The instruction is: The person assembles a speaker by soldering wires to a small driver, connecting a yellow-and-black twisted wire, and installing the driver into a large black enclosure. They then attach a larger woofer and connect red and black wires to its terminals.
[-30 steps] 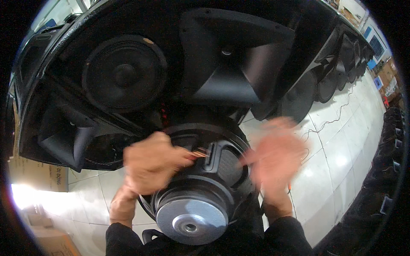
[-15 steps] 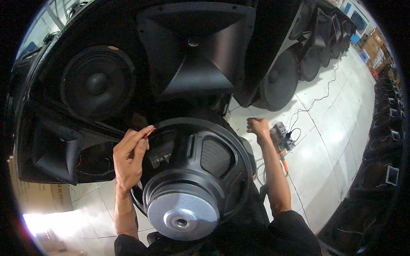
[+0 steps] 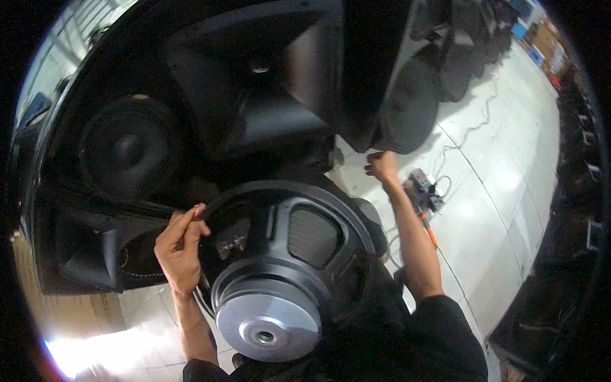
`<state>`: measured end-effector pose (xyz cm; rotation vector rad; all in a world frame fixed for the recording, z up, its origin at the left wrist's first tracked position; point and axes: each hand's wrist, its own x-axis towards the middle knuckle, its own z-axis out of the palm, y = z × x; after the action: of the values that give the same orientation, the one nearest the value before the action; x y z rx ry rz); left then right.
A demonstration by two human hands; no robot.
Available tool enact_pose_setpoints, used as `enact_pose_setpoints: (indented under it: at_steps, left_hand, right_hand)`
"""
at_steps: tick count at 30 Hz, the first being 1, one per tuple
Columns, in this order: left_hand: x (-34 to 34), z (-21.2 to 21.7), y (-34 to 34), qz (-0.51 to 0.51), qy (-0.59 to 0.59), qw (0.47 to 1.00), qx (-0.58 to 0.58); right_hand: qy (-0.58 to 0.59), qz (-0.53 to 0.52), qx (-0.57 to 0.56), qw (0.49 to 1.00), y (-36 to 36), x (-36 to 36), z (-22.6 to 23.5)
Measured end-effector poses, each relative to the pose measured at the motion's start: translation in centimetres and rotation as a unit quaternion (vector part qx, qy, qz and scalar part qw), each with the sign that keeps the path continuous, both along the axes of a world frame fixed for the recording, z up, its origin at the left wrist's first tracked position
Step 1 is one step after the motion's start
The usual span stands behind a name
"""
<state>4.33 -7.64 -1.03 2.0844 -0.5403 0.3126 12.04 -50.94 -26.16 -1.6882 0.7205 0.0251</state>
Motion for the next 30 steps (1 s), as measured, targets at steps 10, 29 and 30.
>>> enact_pose_setpoints:
  at_steps: [10, 29, 30]
  left_hand:
    - [0.6, 0.6, -2.3, 0.013, -0.011, 0.999, -0.029]
    - [1.3, 0.5, -0.3, -0.142, -0.034, 0.989, -0.020]
    - [1.6, 0.7, 0.1, -0.177, -0.064, 0.982, 0.025]
  right_hand:
    - [-0.332, 0.288, 0.004, 0.898, 15.5, -7.7, 27.4]
    - [-0.222, 0.450, 0.253, 0.827, 19.9, -3.7, 26.7]
    - [-0.252, 0.485, 0.216, 0.809, 19.7, -3.0, 26.7]
